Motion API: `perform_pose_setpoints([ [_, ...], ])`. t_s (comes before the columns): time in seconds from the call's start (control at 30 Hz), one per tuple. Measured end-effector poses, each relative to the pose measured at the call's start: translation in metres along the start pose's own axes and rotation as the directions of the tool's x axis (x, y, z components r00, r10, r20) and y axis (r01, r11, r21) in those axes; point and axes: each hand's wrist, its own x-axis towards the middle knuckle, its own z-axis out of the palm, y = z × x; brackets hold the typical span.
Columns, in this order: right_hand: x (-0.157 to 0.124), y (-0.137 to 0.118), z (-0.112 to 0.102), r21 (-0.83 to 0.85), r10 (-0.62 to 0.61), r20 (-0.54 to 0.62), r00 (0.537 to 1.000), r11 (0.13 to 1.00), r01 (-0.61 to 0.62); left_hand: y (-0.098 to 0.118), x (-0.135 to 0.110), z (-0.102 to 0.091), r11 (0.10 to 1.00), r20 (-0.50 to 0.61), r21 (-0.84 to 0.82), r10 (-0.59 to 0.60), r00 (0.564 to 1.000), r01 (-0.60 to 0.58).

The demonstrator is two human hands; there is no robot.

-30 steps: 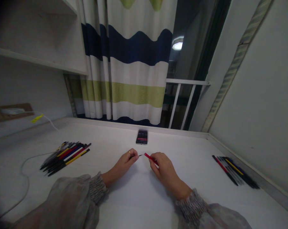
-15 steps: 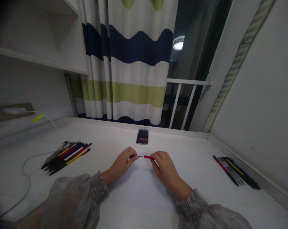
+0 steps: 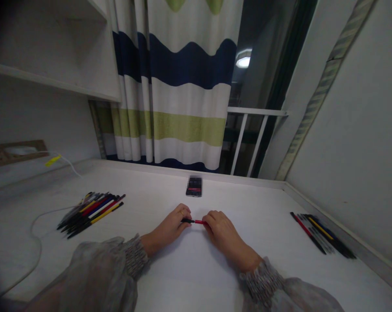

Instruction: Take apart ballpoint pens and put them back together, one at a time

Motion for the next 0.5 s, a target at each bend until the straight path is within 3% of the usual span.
perform_pose_setpoints([
  [0.5, -0.0013, -0.0027, 0.0013, -0.023, -0.059, -0.026, 0.998, 0.998, 0.059, 0.0033, -0.0005, -0.0025, 0.997, 0.014, 0.065, -0.032, 0.999, 0.031],
])
